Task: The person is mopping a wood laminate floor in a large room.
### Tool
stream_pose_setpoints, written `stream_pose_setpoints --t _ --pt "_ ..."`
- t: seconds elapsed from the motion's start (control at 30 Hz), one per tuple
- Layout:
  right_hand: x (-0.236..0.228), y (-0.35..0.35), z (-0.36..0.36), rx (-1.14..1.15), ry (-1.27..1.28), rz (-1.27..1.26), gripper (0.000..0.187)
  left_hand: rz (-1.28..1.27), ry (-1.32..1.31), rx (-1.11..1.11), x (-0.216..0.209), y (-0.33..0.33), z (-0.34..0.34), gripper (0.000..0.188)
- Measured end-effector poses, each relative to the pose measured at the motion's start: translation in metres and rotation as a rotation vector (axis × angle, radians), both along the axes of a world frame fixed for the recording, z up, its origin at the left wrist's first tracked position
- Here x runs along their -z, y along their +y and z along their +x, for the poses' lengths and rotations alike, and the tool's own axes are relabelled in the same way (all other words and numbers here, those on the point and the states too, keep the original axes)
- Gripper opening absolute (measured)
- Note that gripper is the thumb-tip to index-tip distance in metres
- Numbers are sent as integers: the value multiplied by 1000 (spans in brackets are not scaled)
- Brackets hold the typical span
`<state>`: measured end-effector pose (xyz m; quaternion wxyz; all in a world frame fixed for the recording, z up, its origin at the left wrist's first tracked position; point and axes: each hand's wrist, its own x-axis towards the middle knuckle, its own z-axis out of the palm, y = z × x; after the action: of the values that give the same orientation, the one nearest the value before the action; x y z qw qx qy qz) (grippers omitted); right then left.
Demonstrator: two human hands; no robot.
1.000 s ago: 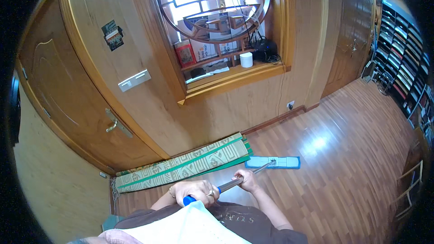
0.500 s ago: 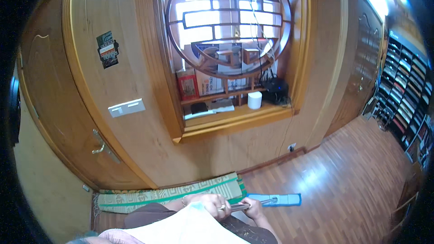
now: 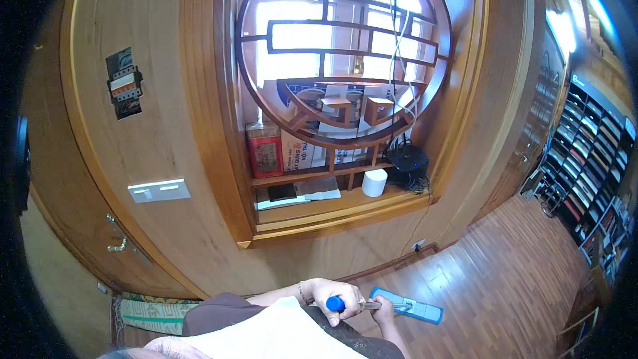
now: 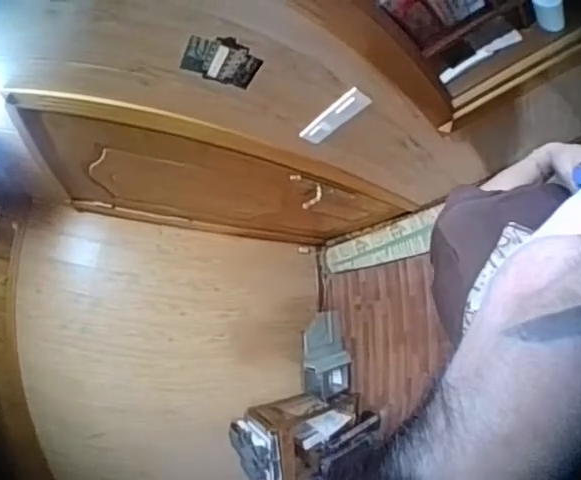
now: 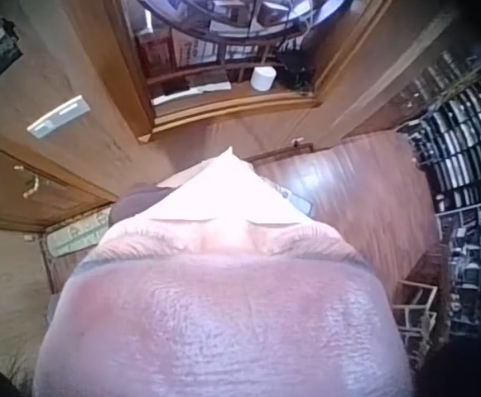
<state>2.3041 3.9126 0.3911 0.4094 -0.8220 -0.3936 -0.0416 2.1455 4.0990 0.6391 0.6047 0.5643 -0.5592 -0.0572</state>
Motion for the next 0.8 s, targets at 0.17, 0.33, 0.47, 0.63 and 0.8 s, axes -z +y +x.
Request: stream_pose_setpoints --t 0.17,0.33,0.47,0.63,0.8 --pt "0 0 -2 22 33 57 20 116 -41 102 10 6 18 41" --pt "-30 0 -25 43 -35 69 20 62 -92 239 -23 4 23 38" --pt "-52 -7 -53 70 63 45 16 78 -147 455 -45 5 34 38" --pt "-113 -21 -91 34 309 -17 35 57 -201 695 -82 6 50 42" --pt "-135 -27 -97 9 367 -194 38 -109 -113 859 -83 9 72 45"
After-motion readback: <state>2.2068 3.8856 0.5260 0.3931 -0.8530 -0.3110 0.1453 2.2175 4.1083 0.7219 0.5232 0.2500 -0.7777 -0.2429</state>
